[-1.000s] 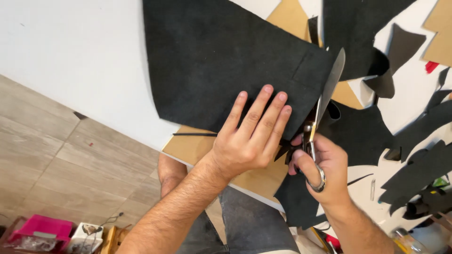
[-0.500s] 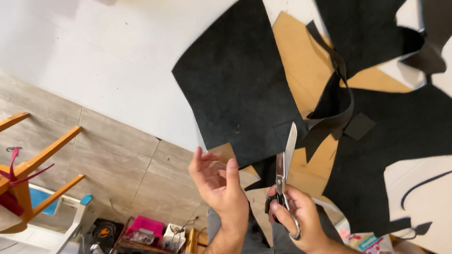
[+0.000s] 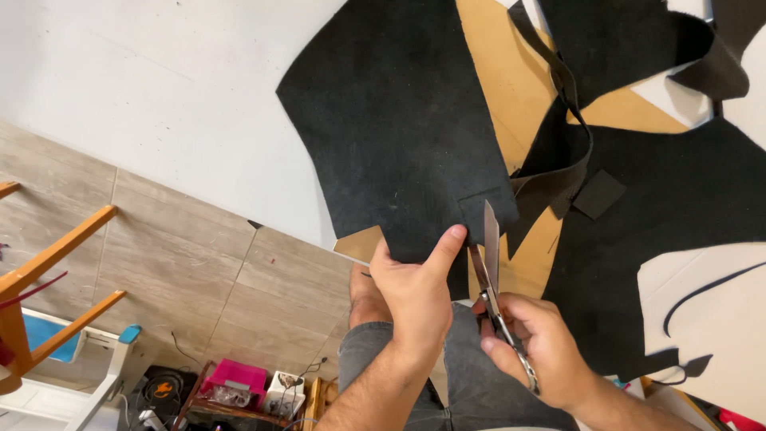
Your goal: Cutting pieces of black leather following a pattern using shears.
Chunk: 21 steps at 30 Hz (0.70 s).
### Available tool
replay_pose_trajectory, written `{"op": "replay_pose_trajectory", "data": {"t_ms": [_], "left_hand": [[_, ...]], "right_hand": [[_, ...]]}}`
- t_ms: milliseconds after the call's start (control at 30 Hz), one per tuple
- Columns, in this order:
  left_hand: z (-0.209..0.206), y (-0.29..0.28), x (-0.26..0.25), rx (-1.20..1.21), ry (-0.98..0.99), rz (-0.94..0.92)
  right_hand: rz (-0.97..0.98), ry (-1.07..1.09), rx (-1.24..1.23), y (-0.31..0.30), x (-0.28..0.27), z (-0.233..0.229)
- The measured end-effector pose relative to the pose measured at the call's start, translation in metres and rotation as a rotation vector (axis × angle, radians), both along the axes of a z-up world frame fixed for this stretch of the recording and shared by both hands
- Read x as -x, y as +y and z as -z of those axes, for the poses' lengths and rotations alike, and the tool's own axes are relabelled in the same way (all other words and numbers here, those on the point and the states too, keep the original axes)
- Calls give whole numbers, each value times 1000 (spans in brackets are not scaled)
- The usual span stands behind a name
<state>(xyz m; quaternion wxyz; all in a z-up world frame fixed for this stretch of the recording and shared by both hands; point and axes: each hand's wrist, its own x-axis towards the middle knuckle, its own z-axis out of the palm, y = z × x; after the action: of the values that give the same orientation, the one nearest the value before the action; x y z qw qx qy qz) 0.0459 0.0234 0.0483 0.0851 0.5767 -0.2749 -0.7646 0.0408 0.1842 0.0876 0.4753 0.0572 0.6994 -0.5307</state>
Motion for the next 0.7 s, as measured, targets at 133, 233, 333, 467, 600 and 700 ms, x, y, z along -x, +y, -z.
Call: {"op": "replay_pose_trajectory", "data": {"t_ms": [133,233,333,467,600,700], "left_hand": [[-1,-2,-7,210,-17,153],[0,-2,-9,127,60,93],[2,1,-10,37,93,42],[1,0,-8,15,59,68],[-5,-6,-5,33,16,111],[-6,-7,-3,38,11,127]], "right_hand": [[-161,39,-57,2,13,1],[-196,53,-46,2,18,6],[-207,71,-22,1,22,8],[-231,91,-26,-5,24,7],[-237,83,-69,-11,24,4],[-251,84,-61,-14,27,3]]}}
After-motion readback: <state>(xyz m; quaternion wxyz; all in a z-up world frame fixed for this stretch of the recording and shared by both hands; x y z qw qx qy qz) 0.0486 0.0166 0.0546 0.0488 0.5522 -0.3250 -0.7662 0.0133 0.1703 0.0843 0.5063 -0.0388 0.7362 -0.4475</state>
